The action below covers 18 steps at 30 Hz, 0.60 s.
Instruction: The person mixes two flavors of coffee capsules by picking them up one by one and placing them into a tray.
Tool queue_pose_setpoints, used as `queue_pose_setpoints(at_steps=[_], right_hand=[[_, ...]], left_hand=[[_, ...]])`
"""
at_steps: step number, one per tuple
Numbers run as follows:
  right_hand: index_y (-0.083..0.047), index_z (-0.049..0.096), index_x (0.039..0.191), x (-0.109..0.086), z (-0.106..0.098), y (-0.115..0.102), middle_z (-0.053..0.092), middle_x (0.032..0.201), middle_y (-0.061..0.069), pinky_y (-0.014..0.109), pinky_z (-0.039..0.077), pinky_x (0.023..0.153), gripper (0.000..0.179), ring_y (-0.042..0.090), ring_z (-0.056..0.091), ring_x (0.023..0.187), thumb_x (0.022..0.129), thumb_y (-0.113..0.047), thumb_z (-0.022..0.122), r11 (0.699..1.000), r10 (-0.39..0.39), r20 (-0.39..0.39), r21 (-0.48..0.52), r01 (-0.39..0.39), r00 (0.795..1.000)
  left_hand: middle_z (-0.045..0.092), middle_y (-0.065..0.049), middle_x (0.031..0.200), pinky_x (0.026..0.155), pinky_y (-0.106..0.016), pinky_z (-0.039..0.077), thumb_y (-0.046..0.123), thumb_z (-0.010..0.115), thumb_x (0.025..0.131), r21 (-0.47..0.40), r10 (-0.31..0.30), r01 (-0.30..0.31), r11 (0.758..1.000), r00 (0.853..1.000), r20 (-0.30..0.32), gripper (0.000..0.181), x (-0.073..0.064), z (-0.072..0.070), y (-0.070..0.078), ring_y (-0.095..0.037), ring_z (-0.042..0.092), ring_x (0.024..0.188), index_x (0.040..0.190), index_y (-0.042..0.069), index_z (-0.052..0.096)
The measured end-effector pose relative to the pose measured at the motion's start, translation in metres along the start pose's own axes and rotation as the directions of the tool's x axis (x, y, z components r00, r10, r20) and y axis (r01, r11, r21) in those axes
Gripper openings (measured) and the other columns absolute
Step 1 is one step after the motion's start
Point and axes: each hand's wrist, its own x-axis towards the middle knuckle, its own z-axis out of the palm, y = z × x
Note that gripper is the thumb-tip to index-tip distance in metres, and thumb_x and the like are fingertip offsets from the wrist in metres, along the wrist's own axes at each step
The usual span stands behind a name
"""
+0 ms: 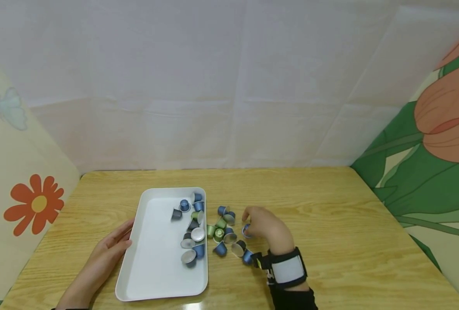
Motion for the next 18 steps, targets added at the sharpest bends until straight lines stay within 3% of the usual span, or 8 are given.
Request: queue_pose_setpoints(at_steps=[7, 18], right_hand=[[-0.001, 0.066, 0.099, 0.0024, 0.0022, -0.0001, 0.063, 0.093, 0.007, 0.034, 0.048, 0.067, 0.028, 0.02, 0.054, 0.076, 0.076, 0.0, 0.082, 0.999, 0.002, -0.003, -0.038, -0.002, 1.0], [0.0, 0.069, 0.092, 0.0074, 0.0088, -0.001, 0.062, 0.084, 0.005, 0.032, 0.05, 0.066, 0.02, 0.018, 0.055, 0.073, 0.075, 0.006, 0.078, 0.996, -0.021, -0.021, -0.093, 0.019, 1.0]], left_hand=[[0.046, 0.014, 0.141, 0.098, -0.015, 0.043, 0.007, 0.05, 0.103, 0.022, -0.002, 0.003, 1.0, 1.0, -0.009, 0.059, 0.0, 0.0004, 0.0004, 0.007, 0.046, 0.125, 0.151, -0.013, 0.021], [0.044, 0.01, 0.144, 0.097, -0.014, 0.043, 0.008, 0.05, 0.103, 0.036, -0.021, 0.021, 0.999, 1.0, -0.015, 0.06, -0.0002, 0.0005, 0.0007, 0.008, 0.046, 0.125, 0.152, -0.012, 0.02]])
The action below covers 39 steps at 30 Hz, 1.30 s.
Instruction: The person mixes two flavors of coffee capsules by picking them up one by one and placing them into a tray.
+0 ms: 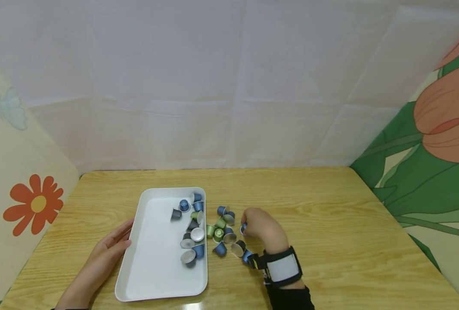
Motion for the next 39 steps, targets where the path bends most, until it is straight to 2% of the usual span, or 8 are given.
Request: queue_pose_setpoints(at_steps=[10, 18, 25, 32, 39], right_hand=[[0.0, 0.069, 0.092, 0.001, 0.0, 0.003, 0.064, 0.087, 0.006, 0.033, 0.05, 0.067, 0.019, 0.018, 0.055, 0.075, 0.076, 0.004, 0.078, 1.0, -0.01, -0.012, -0.011, 0.01, 1.0], [-0.001, 0.07, 0.088, 0.003, -0.001, 0.004, 0.061, 0.08, 0.004, 0.03, 0.048, 0.063, 0.013, 0.017, 0.054, 0.071, 0.079, 0.002, 0.077, 1.0, 0.004, -0.016, -0.017, -0.004, 1.0], [0.002, 0.071, 0.096, 0.001, -0.004, 0.001, 0.066, 0.09, 0.008, 0.034, 0.053, 0.069, 0.013, 0.019, 0.057, 0.076, 0.083, 0.002, 0.074, 1.0, 0.02, -0.026, -0.02, -0.02, 0.999], [0.003, 0.071, 0.104, -0.004, -0.009, -0.003, 0.069, 0.102, 0.011, 0.039, 0.054, 0.079, 0.02, 0.02, 0.061, 0.084, 0.084, 0.001, 0.074, 0.998, 0.002, -0.031, -0.061, -0.003, 1.0], [0.003, 0.07, 0.107, -0.013, -0.015, -0.013, 0.069, 0.104, 0.011, 0.038, 0.054, 0.077, 0.021, 0.019, 0.06, 0.082, 0.087, -0.002, 0.073, 0.998, -0.008, -0.026, -0.061, 0.007, 1.0]], left_hand=[[0.043, 0.005, 0.147, 0.098, -0.015, 0.043, 0.008, 0.05, 0.103, -0.004, 0.004, -0.004, 1.0, 1.0, 0.005, 0.06, 0.0, 0.0, 0.0, 0.007, 0.046, 0.126, 0.152, -0.011, 0.021], [0.047, 0.015, 0.14, 0.098, -0.015, 0.042, 0.006, 0.05, 0.103, -0.014, 0.017, -0.017, 1.0, 1.0, 0.007, 0.06, 0.001, -0.001, -0.002, 0.006, 0.047, 0.125, 0.151, -0.013, 0.02], [0.046, 0.012, 0.142, 0.098, -0.015, 0.042, 0.007, 0.05, 0.103, -0.018, 0.004, -0.004, 1.0, 1.0, 0.007, 0.06, 0.001, -0.001, -0.001, 0.007, 0.047, 0.125, 0.151, -0.013, 0.02], [0.045, 0.012, 0.142, 0.098, -0.015, 0.043, 0.009, 0.05, 0.103, -0.023, -0.009, 0.009, 1.0, 1.0, 0.003, 0.061, 0.001, 0.0, 0.0, 0.007, 0.047, 0.124, 0.151, -0.012, 0.02], [0.047, 0.016, 0.139, 0.097, -0.015, 0.043, 0.007, 0.05, 0.103, -0.021, 0.014, -0.014, 1.0, 1.0, 0.003, 0.06, 0.001, 0.0, 0.0, 0.007, 0.047, 0.124, 0.15, -0.014, 0.02]])
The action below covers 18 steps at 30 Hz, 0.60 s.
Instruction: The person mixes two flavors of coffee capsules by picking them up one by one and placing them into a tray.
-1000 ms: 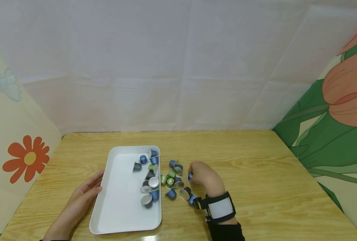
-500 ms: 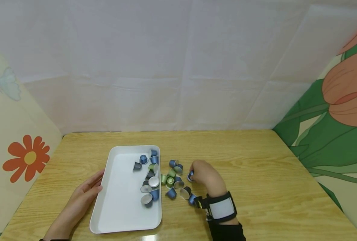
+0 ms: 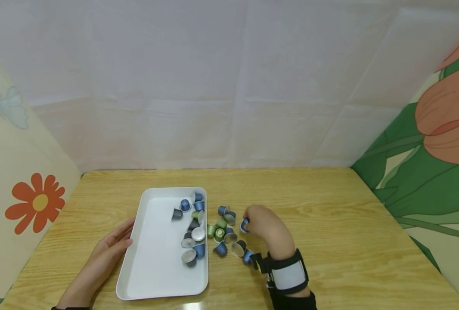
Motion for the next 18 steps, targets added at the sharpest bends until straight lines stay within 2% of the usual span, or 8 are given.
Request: queue_pose_setpoints(at_steps=[8, 15, 18], right_hand=[[0.002, 0.069, 0.109, -0.009, -0.001, -0.014, 0.069, 0.102, 0.009, 0.038, 0.053, 0.077, 0.021, 0.017, 0.06, 0.082, 0.09, -0.007, 0.071, 0.996, -0.083, -0.016, 0.023, 0.083, 0.996], [0.0, 0.071, 0.104, -0.016, 0.004, -0.031, 0.067, 0.091, 0.004, 0.033, 0.051, 0.067, 0.016, 0.014, 0.056, 0.072, 0.091, -0.01, 0.071, 0.987, -0.158, -0.03, 0.023, 0.159, 0.987], [-0.001, 0.071, 0.1, -0.019, 0.007, -0.038, 0.065, 0.086, 0.003, 0.033, 0.051, 0.066, 0.014, 0.014, 0.056, 0.071, 0.09, -0.011, 0.072, 0.982, -0.186, -0.045, -0.006, 0.186, 0.981]], left_hand=[[0.049, 0.018, 0.137, 0.097, -0.015, 0.043, 0.005, 0.05, 0.103, -0.014, 0.013, -0.013, 1.0, 1.0, 0.004, 0.06, 0.0, 0.0, -0.002, 0.007, 0.048, 0.124, 0.15, -0.016, 0.019], [0.049, 0.018, 0.138, 0.098, -0.015, 0.043, 0.005, 0.049, 0.103, -0.022, 0.026, -0.026, 0.999, 1.0, 0.016, 0.059, 0.0, -0.001, -0.002, 0.006, 0.047, 0.125, 0.15, -0.015, 0.019], [0.049, 0.017, 0.139, 0.098, -0.015, 0.042, 0.004, 0.048, 0.103, -0.024, 0.027, -0.027, 0.999, 0.999, 0.018, 0.059, -0.001, -0.001, -0.003, 0.006, 0.047, 0.126, 0.15, -0.015, 0.019]])
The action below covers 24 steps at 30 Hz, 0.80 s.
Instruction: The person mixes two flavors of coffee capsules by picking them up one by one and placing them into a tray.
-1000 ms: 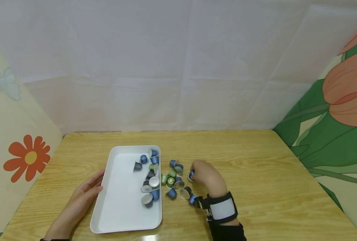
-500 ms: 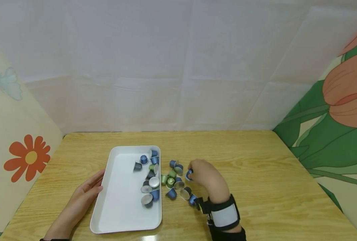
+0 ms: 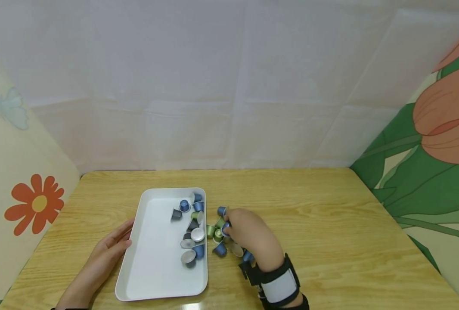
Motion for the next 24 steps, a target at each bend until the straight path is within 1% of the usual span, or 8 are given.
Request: queue_pose_setpoints(at_steps=[3, 5, 7, 10, 14, 17, 19, 24], right_hand=[[-0.002, 0.071, 0.099, -0.001, 0.002, -0.007, 0.064, 0.085, 0.001, 0.032, 0.051, 0.065, 0.014, 0.012, 0.056, 0.071, 0.09, -0.013, 0.073, 1.0, -0.011, -0.009, -0.018, 0.011, 1.0], [-0.005, 0.071, 0.095, -0.002, 0.004, -0.012, 0.062, 0.082, -0.001, 0.031, 0.049, 0.063, 0.013, 0.011, 0.054, 0.068, 0.089, -0.015, 0.074, 0.999, -0.021, -0.015, -0.035, 0.021, 1.0], [-0.007, 0.07, 0.09, -0.003, 0.007, -0.017, 0.059, 0.078, -0.003, 0.029, 0.047, 0.06, 0.012, 0.01, 0.052, 0.066, 0.089, -0.017, 0.075, 0.997, -0.05, -0.029, -0.067, 0.048, 0.998], [-0.009, 0.067, 0.082, -0.005, 0.012, -0.024, 0.055, 0.072, -0.005, 0.027, 0.044, 0.057, 0.016, 0.01, 0.049, 0.062, 0.088, -0.02, 0.077, 0.987, -0.11, -0.057, -0.125, 0.102, 0.992], [-0.008, 0.069, 0.087, -0.005, 0.017, -0.035, 0.058, 0.074, -0.004, 0.026, 0.045, 0.058, 0.017, 0.009, 0.049, 0.063, 0.087, -0.023, 0.078, 0.97, -0.177, -0.067, -0.18, 0.162, 0.982], [-0.009, 0.072, 0.095, -0.004, 0.022, -0.043, 0.063, 0.08, -0.003, 0.026, 0.048, 0.061, 0.019, 0.009, 0.055, 0.068, 0.086, -0.025, 0.078, 0.952, -0.219, -0.052, -0.229, 0.202, 0.974], [-0.009, 0.072, 0.097, -0.004, 0.025, -0.047, 0.064, 0.081, -0.002, 0.026, 0.049, 0.063, 0.021, 0.009, 0.057, 0.07, 0.087, -0.026, 0.078, 0.938, -0.244, -0.037, -0.261, 0.226, 0.969], [-0.011, 0.072, 0.098, -0.003, 0.033, -0.055, 0.064, 0.081, -0.003, 0.026, 0.049, 0.065, 0.02, 0.009, 0.058, 0.07, 0.087, -0.028, 0.077, 0.905, -0.299, -0.022, -0.323, 0.277, 0.954]], left_hand=[[0.049, 0.017, 0.138, 0.098, -0.015, 0.043, 0.005, 0.049, 0.103, 0.002, -0.007, 0.007, 1.0, 1.0, -0.005, 0.059, 0.0, 0.0, 0.0, 0.006, 0.047, 0.125, 0.15, -0.015, 0.019], [0.05, 0.018, 0.137, 0.097, -0.014, 0.043, 0.005, 0.049, 0.103, 0.009, -0.012, 0.012, 1.0, 1.0, -0.009, 0.059, 0.0, 0.001, 0.0, 0.006, 0.048, 0.125, 0.15, -0.015, 0.02], [0.05, 0.018, 0.136, 0.097, -0.014, 0.043, 0.004, 0.05, 0.103, 0.017, -0.013, 0.013, 1.0, 1.0, -0.012, 0.059, 0.0, 0.002, 0.0, 0.007, 0.048, 0.124, 0.15, -0.015, 0.02], [0.051, 0.019, 0.135, 0.096, -0.014, 0.043, 0.004, 0.049, 0.103, 0.019, -0.011, 0.011, 1.0, 1.0, -0.01, 0.059, -0.001, 0.002, 0.0, 0.007, 0.048, 0.123, 0.15, -0.015, 0.019], [0.05, 0.02, 0.136, 0.096, -0.014, 0.043, 0.005, 0.049, 0.103, 0.023, -0.019, 0.019, 1.0, 1.0, -0.012, 0.06, 0.0, 0.001, 0.001, 0.007, 0.048, 0.124, 0.15, -0.015, 0.019], [0.049, 0.02, 0.136, 0.097, -0.014, 0.043, 0.007, 0.05, 0.103, 0.034, -0.029, 0.03, 0.999, 0.999, -0.019, 0.061, 0.0, 0.001, 0.001, 0.008, 0.047, 0.124, 0.151, -0.014, 0.019], [0.049, 0.019, 0.136, 0.097, -0.014, 0.043, 0.008, 0.051, 0.103, 0.037, -0.033, 0.034, 0.999, 0.999, -0.024, 0.061, 0.0, 0.001, 0.002, 0.008, 0.048, 0.124, 0.151, -0.013, 0.02], [0.049, 0.019, 0.136, 0.097, -0.014, 0.043, 0.008, 0.051, 0.103, 0.038, -0.033, 0.034, 0.999, 0.999, -0.025, 0.061, 0.0, 0.002, 0.003, 0.008, 0.048, 0.123, 0.151, -0.013, 0.02]])
